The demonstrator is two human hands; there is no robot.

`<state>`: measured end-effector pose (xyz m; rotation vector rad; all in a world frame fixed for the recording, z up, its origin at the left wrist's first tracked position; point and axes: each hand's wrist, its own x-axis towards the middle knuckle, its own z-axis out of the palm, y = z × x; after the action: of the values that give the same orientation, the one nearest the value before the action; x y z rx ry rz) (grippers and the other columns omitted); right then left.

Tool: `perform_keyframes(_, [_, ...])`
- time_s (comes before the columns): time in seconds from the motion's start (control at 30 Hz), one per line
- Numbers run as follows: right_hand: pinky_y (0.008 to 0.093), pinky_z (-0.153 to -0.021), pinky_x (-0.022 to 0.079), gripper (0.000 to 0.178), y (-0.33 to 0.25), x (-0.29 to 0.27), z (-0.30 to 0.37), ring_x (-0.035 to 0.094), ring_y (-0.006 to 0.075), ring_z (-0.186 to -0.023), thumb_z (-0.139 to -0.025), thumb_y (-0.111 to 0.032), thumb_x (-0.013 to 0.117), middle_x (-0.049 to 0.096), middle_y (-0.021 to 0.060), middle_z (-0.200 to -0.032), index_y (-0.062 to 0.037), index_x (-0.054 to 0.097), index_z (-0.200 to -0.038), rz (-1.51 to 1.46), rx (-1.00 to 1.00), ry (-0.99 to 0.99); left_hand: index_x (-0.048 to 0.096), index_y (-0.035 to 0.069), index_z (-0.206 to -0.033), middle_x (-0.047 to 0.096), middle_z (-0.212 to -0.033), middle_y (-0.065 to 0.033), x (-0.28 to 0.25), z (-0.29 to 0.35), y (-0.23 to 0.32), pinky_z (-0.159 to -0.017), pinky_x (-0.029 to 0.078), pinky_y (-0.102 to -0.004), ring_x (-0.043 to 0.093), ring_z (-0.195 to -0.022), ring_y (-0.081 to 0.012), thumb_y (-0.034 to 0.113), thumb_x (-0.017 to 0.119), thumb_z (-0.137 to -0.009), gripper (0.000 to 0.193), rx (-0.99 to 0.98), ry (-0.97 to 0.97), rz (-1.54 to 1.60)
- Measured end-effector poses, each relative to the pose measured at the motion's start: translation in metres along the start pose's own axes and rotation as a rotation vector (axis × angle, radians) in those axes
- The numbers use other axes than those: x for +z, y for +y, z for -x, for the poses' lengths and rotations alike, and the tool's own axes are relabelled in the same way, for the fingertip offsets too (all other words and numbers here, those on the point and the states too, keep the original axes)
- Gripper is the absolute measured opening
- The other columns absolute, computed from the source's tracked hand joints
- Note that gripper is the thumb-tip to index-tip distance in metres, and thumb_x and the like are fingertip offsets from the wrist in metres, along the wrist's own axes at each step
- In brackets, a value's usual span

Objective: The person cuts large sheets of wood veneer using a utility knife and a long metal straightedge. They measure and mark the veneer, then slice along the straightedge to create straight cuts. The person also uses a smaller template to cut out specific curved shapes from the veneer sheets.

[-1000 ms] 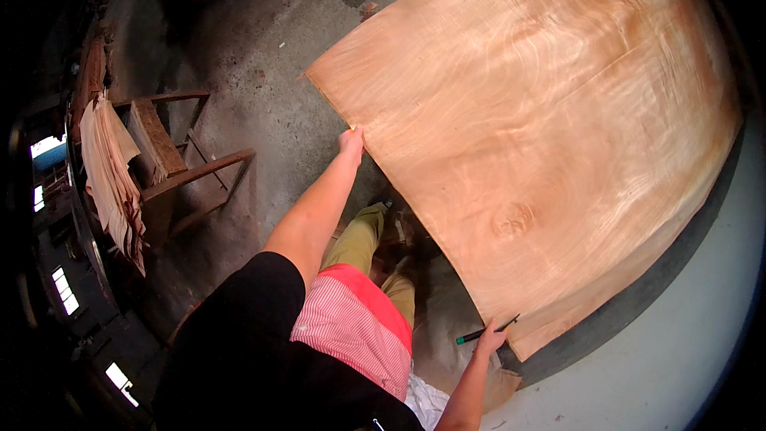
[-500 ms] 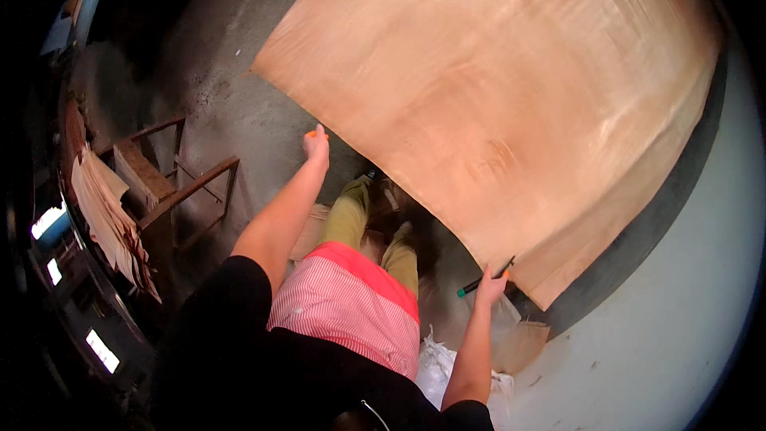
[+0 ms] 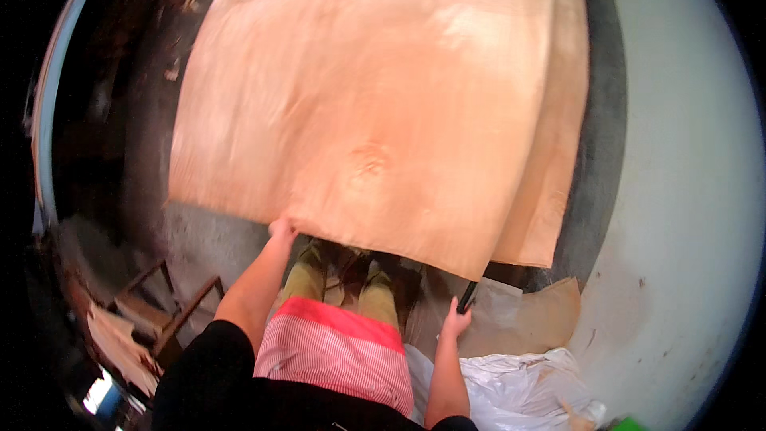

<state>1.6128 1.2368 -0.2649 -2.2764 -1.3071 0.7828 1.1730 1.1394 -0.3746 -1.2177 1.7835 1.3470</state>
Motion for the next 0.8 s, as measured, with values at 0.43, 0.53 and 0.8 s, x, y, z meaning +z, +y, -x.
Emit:
perform_keyframes(0.43, [0.036,-0.063,0.042,0.04,0.077,-0.172,0.003,0.055,0.0287,-0.069,-0.067,-0.031,0.066,0.058,0.0145,-0.075,0.0009,0.055,-0.087,0.444,0.183,0.301,0.047,0.001,-0.081,0.048,-0.054,-0.0109,-0.008,-0.016,-0.002,-0.033,0.041,-0.0364,0.048,-0.04,-0.0227,0.016,0.052,-0.074,0.018,0.018,-0.02,-0.629])
perform_keyframes(0.53, [0.0365,-0.064,0.042,0.037,0.051,-0.2,0.004,0.054,0.0288,-0.071,-0.065,-0.029,0.068,0.057,0.0142,-0.078,0.0001,0.056,-0.085,0.387,0.156,0.301,0.047,0.001,-0.072,0.046,-0.052,-0.0111,-0.034,-0.001,-0.003,-0.033,0.037,-0.0363,0.045,-0.037,-0.0236,0.018,0.052,-0.073,0.018,0.05,-0.079,-0.796])
perform_keyframes(0.8, [0.035,-0.057,0.04,0.029,0.002,-0.186,0.043,0.051,0.0255,-0.061,-0.067,-0.026,0.066,0.053,0.0109,-0.067,-0.0005,0.055,-0.075,0.5,-0.089,0.235,0.057,0.006,-0.099,0.058,-0.096,-0.0129,-0.051,0.1,-0.006,-0.08,0.042,-0.0335,0.054,-0.092,-0.026,0.034,0.054,-0.071,0.039,0.583,-0.751,-1.649])
